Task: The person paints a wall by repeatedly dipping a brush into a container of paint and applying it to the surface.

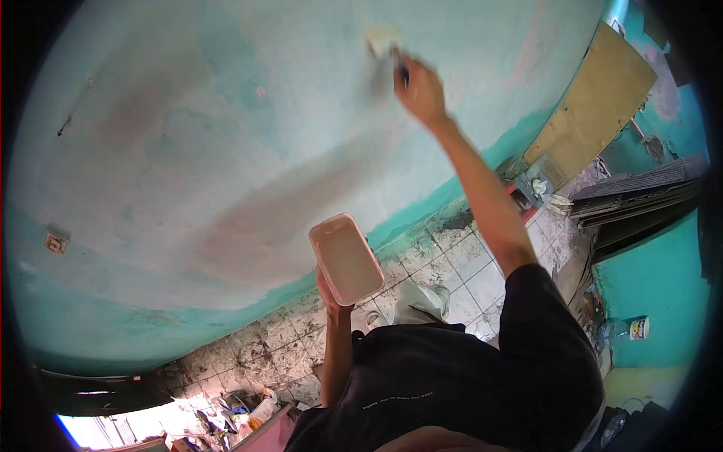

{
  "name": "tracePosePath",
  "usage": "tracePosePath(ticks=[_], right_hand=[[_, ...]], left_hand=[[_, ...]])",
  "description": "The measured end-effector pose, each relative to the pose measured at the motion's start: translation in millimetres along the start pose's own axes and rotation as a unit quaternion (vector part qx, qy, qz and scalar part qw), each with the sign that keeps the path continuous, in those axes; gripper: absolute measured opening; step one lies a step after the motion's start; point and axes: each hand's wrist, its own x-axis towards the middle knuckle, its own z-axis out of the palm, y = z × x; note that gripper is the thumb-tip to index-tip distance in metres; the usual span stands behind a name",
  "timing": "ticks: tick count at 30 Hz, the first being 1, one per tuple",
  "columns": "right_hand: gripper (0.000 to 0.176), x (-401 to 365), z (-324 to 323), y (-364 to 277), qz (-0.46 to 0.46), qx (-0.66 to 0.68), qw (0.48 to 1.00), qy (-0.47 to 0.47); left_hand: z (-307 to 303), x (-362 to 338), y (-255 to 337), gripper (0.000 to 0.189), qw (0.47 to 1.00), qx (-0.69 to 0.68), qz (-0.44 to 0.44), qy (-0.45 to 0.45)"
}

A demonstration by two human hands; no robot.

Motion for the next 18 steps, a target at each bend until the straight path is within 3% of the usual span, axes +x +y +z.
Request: tracePosePath(ticks=[3,5,6,8,10,11,13,16,17,18], right_hand=[[0.038,-141.1,35.7,23.9,0.063,0.018,0.990,-0.129],[0.033,-204.9,49.5,58.5,0.089,-0.007,0.926,-0.366],[0.033,-213.3,40.3,52.1,0.087,0.002,0.921,-0.380],[0.028,-209.7,14.7,24.0,0.135,0.152,0.901,-0.383],[0.026,-192.3,-14.6,-10.6,0.139,0.261,0.883,-0.363],[0.027,-181.6,-36.7,-31.9,0.154,0.315,0.869,-0.349],[0.030,-164.6,-77.4,-53.6,0.143,0.348,0.858,-0.349],[0.037,-150.4,-137.2,-60.3,0.076,0.339,0.853,-0.389],[0.040,-149.3,-148.3,-55.6,0.026,0.327,0.855,-0.402],[0.040,-153.2,-155.4,-49.6,0.029,0.328,0.853,-0.406]], left_hand=[[27.0,-3.6,4.1,0.080,0.993,-0.097,-0.017,-0.066],[28.4,-8.3,2.9,0.082,0.990,-0.123,-0.009,-0.075],[26.6,-9.8,5.1,0.082,0.994,-0.095,-0.012,-0.058],[31.3,-13.7,9.2,0.082,0.997,-0.070,-0.003,-0.016],[55.9,-15.3,12.8,0.082,0.981,-0.186,-0.052,-0.034],[63.3,-18.2,10.5,0.082,0.981,-0.193,-0.033,-0.008],[70.3,-14.4,5.8,0.083,0.999,-0.043,-0.011,0.004],[28.6,-5.2,-24.4,0.075,0.998,0.000,-0.037,0.051],[40.6,0.5,-31.2,0.075,0.998,-0.001,-0.037,0.057],[63.4,8.7,-35.1,0.061,0.997,-0.004,-0.001,0.077]])
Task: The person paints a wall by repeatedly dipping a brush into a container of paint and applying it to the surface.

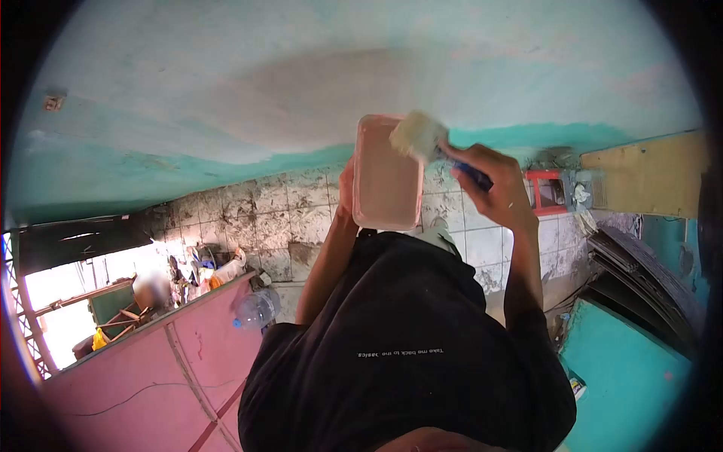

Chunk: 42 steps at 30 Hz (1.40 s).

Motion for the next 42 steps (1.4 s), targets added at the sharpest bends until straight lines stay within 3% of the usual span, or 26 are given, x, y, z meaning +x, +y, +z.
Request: tracePosePath(ticks=[1,5,9,14,17,20,22,26,28,30,32,36,38,42], right_hand=[[0.040,-12.8,-6.9,2.3,0.002,-0.021,0.998,-0.054],[0.036,-44.3,-41.3,5.0,0.056,-0.094,0.978,-0.180],[0.032,-63.9,-64.4,18.6,0.091,-0.140,0.963,-0.214],[0.030,-92.4,-74.9,47.4,0.075,-0.146,0.970,-0.181],[0.029,-112.3,-96.0,57.0,0.096,-0.131,0.972,-0.170],[0.028,-133.9,-124.3,66.5,0.122,-0.092,0.977,-0.151],[0.027,-145.3,-133.2,75.2,0.140,-0.079,0.976,-0.144],[0.026,-162.8,-141.0,91.6,0.123,-0.113,0.975,-0.148],[0.026,-167.6,-151.5,91.9,0.119,-0.123,0.973,-0.157],[0.025,-173.5,-163.2,90.2,0.136,-0.121,0.974,-0.134],[0.026,-176.7,-162.9,101.5,0.114,-0.150,0.968,-0.163],[0.025,-171.4,-166.1,109.4,0.087,-0.167,0.958,-0.215],[0.023,-162.2,-179.5,101.5,0.103,-0.164,0.954,-0.230],[0.024,-158.9,-158.7,114.8,0.074,-0.163,0.954,-0.240]], left_hand=[[20.3,1.9,-9.2,0.049,0.999,-0.006,0.032,0.022],[53.0,26.2,-44.7,0.051,1.000,0.010,0.001,0.007],[67.7,47.1,-81.6,0.055,0.991,0.127,-0.034,0.030],[88.0,64.4,-127.6,0.056,0.988,0.147,-0.052,0.010],[94.7,71.3,-148.4,0.057,0.972,0.231,-0.047,-0.025],[108.3,82.0,-171.9,0.057,0.978,0.205,-0.041,-0.016],[116.4,88.3,-188.6,0.055,0.991,0.107,-0.079,0.016],[117.8,95.3,-223.9,0.055,0.986,0.125,-0.113,-0.013],[125.1,94.7,-237.4,0.054,0.987,0.117,-0.100,0.043],[133.1,94.4,-244.2,0.054,0.988,0.127,-0.080,0.029],[144.5,92.2,-249.4,0.054,0.988,0.141,-0.065,-0.017],[127.1,92.1,-259.8,0.054,0.986,0.114,-0.112,0.042],[148.8,91.2,-256.0,0.054,0.977,0.207,-0.035,0.035],[137.5,86.6,-255.4,0.054,0.935,0.355,0.012,0.013]])
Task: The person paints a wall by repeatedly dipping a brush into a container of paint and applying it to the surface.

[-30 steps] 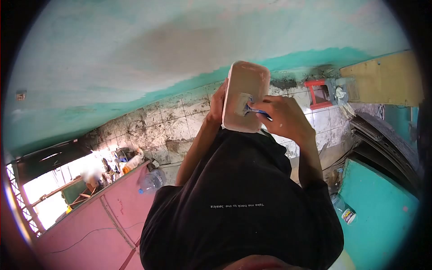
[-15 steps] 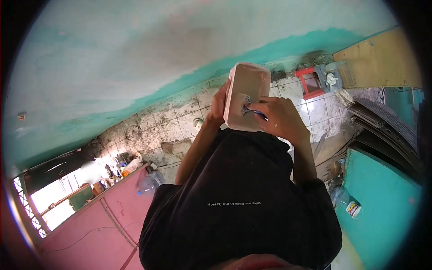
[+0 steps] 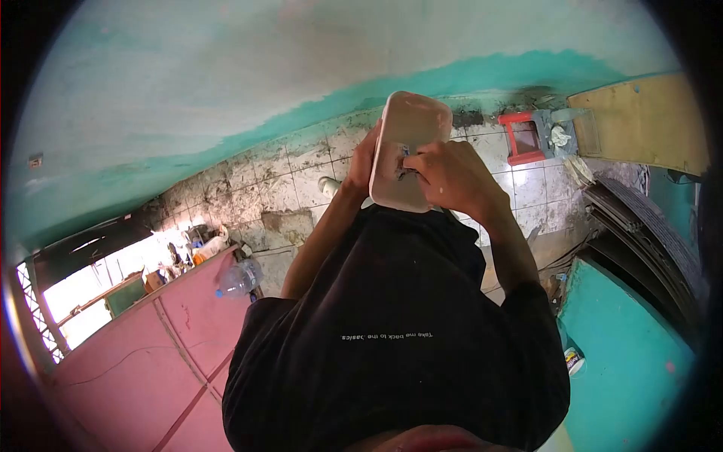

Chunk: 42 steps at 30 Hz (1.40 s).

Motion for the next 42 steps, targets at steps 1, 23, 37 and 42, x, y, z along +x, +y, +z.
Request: tracePosePath(ticks=[1,23,37,42], right_hand=[[0.023,2.7,2.9,-0.1,-0.006,0.011,1.000,-0.010],[0.029,0.3,-2.4,27.0,-0.066,0.075,0.995,0.027],[0.031,5.9,73.6,45.4,0.008,0.684,0.725,0.078],[0.030,35.2,67.7,37.5,0.025,0.694,0.710,0.117]], left_hand=[[-4.5,-0.3,-7.0,0.054,0.994,-0.099,-0.042,0.005],[-11.1,3.2,-25.5,0.058,0.950,-0.304,-0.077,0.005],[-59.4,-24.8,-18.4,0.061,0.960,-0.263,0.013,0.099],[-63.0,-30.5,0.8,0.059,0.976,-0.123,0.114,0.140]])
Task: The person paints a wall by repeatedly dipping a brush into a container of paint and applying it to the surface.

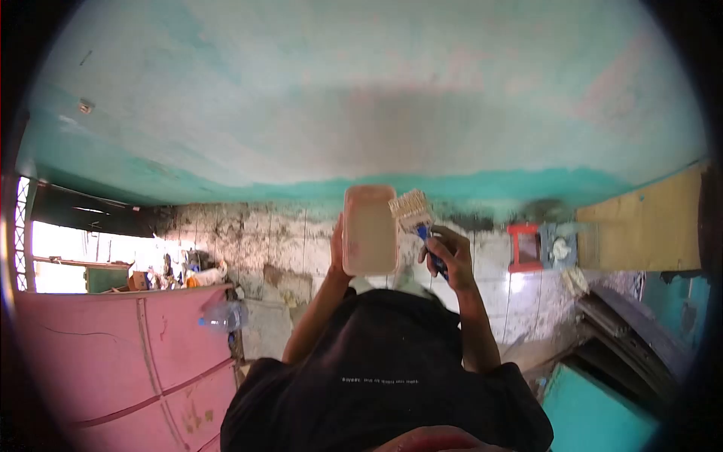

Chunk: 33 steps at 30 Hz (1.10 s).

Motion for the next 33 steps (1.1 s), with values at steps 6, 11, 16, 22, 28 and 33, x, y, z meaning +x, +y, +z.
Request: tracePosePath(ticks=[6,11,16,22,28,33], right_hand=[[0.036,58.3,24.6,-18.7,-0.037,-0.113,0.992,0.043],[0.035,96.4,63.1,-30.5,-0.074,-0.164,0.982,0.063],[0.037,137.4,96.5,-34.3,-0.142,-0.325,0.932,0.078],[0.028,194.8,149.0,-142.9,-0.269,-0.592,0.732,0.203],[0.020,225.5,257.2,-302.6,-0.481,-0.621,0.551,0.283],[0.027,280.1,244.4,-245.8,-0.460,-0.684,0.468,0.318]], left_hand=[[-67.2,-13.0,0.5,0.072,0.959,-0.267,-0.079,0.059],[-114.0,-23.0,35.1,0.066,0.940,-0.315,-0.070,0.115],[-138.8,-18.8,82.0,0.063,0.954,-0.293,-0.038,0.056],[-192.0,7.3,111.8,0.060,0.942,-0.309,-0.127,0.029],[-208.3,32.8,146.6,0.066,0.943,-0.296,-0.151,0.014],[-236.9,41.3,142.9,0.067,0.956,-0.234,-0.174,0.018]])
